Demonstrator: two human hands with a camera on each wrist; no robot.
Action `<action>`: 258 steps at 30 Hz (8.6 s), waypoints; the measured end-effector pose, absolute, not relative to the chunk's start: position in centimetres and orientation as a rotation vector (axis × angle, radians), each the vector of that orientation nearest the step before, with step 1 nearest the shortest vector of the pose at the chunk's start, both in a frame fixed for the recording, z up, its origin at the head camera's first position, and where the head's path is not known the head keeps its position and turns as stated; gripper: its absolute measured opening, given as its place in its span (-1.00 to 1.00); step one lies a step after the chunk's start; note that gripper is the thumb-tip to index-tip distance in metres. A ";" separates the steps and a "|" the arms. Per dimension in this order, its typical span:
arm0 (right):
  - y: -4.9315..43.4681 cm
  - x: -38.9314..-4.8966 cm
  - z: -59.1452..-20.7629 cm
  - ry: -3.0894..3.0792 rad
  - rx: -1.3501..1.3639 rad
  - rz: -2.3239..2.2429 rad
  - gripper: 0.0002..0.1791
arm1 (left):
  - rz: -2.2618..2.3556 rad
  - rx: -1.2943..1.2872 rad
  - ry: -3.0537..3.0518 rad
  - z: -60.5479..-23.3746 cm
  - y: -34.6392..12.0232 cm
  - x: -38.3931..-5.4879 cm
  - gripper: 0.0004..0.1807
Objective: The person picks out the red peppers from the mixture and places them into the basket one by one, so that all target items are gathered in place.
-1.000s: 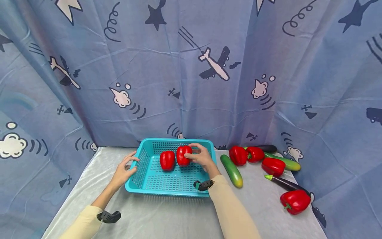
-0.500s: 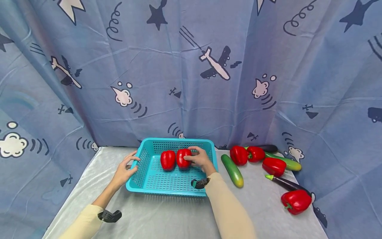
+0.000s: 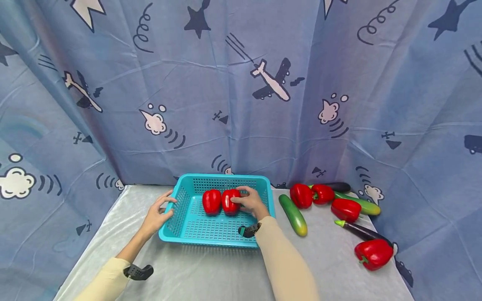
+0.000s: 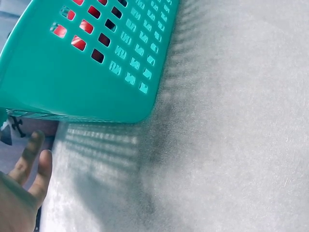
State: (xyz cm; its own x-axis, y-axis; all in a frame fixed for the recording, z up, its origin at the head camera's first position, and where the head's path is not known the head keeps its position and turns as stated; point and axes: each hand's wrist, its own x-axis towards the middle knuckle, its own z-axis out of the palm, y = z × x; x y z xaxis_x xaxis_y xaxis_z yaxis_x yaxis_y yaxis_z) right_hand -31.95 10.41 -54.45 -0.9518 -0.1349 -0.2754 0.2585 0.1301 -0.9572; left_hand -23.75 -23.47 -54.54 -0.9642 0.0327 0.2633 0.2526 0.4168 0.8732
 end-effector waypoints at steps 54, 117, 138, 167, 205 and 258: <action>14.6 -28.1 -47.0 2.068 -0.341 -1.959 -0.58 | -1.577 -0.247 -2.476 -52.4 -22.5 -22.4 -0.71; 29.0 -25.7 -48.3 2.081 0.002 -2.076 -0.45 | -1.595 -0.293 -2.442 -50.9 -22.2 -21.6 -0.73; 32.7 -26.7 -51.1 2.375 0.151 -1.976 -0.20 | -1.570 -0.279 -2.466 -50.8 -22.2 -21.6 -0.73; 30.0 -29.6 -53.8 2.747 0.254 -1.733 -0.09 | -1.586 -0.265 -2.459 -54.8 -23.6 -23.6 -0.69; 29.0 -30.7 -54.7 2.984 0.351 -1.587 -0.34 | -1.608 -0.289 -2.421 -54.7 -23.5 -23.7 -0.71; 29.3 -27.5 -49.6 2.479 0.299 -2.081 -0.08 | -1.577 -0.279 -2.425 -53.0 -22.5 -22.7 -0.68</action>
